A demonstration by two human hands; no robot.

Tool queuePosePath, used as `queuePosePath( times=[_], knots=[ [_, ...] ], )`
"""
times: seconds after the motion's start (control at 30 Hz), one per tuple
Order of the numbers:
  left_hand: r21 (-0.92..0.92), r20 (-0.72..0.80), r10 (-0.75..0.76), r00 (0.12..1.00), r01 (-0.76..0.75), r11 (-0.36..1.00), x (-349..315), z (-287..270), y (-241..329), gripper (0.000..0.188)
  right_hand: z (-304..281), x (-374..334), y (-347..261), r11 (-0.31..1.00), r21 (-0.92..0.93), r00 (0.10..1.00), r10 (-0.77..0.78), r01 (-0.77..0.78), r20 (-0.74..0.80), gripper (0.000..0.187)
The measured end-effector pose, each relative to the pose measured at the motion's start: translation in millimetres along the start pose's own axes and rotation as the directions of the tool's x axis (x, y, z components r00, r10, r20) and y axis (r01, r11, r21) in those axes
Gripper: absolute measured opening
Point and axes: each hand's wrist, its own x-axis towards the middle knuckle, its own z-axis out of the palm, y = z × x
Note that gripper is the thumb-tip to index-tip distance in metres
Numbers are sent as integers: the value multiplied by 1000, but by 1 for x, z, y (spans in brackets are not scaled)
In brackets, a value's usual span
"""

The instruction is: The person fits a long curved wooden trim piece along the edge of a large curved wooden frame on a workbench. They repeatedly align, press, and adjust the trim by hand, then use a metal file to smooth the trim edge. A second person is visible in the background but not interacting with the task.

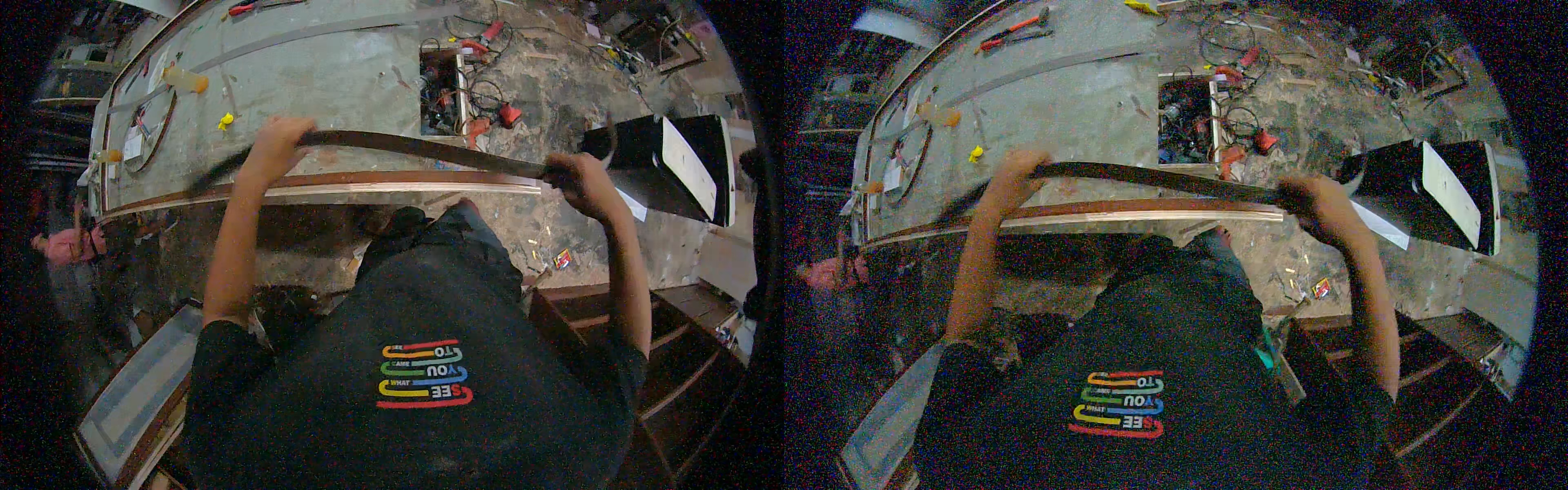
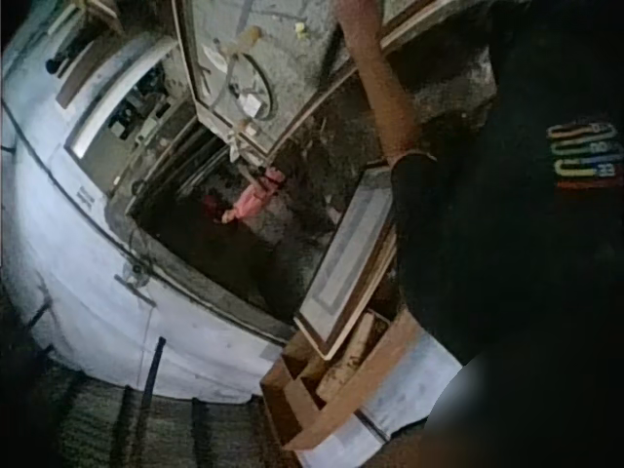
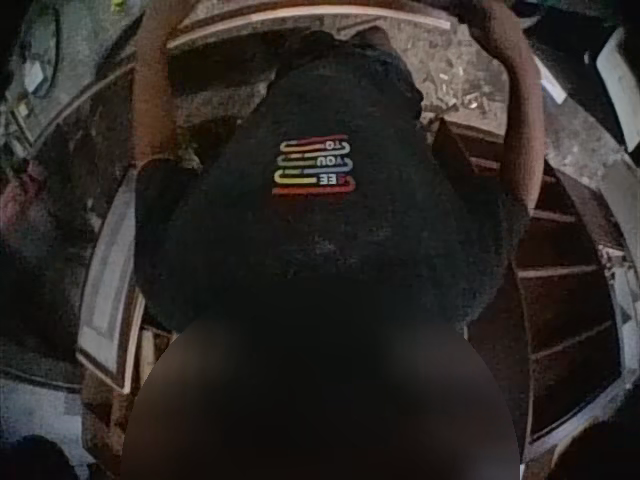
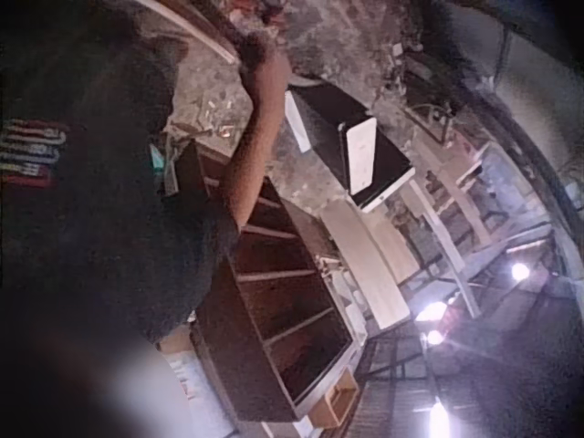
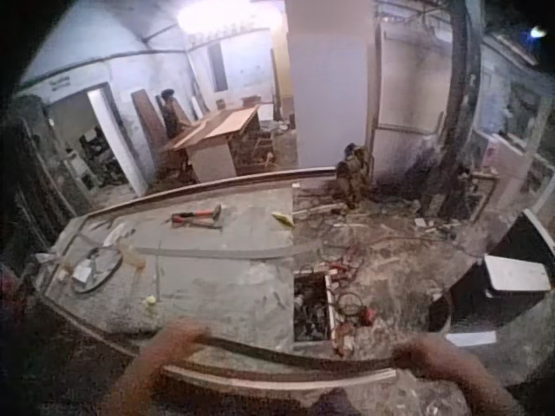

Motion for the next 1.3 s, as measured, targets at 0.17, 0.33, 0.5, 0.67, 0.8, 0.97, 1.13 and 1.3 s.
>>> queuePosePath(
  times=[0.17,0.33,0.5,0.67,0.8,0.97,1.13,1.3],
  knots=[
    [-96,130,-236,963,249,964,-21,50,-11,34,15,-46,80,986,-138,989,76,-94,-127,10],
    [-313,49,-186,981,192,930,-24,71,11,34,14,-63,147,993,-94,986,62,-77,-152,8],
    [-423,145,-312,939,344,838,-28,80,29,33,9,-70,194,976,-91,979,189,-195,-78,16],
    [-454,77,-353,933,348,820,-46,81,47,31,6,-69,212,987,-29,987,158,-159,-27,20],
    [-319,68,-380,922,381,868,-51,83,48,32,2,-58,211,988,-51,989,142,-144,-34,17],
    [-294,117,-391,913,408,864,-45,53,55,37,-13,-52,168,996,31,996,87,-86,-31,17],
    [-115,-35,-249,968,243,963,-26,-29,83,58,-40,-41,83,999,-7,998,-35,34,-48,22],
    [-313,-89,-261,961,222,923,-21,-74,55,50,-58,-16,25,991,-3,948,-127,132,-291,25]
  ],
)
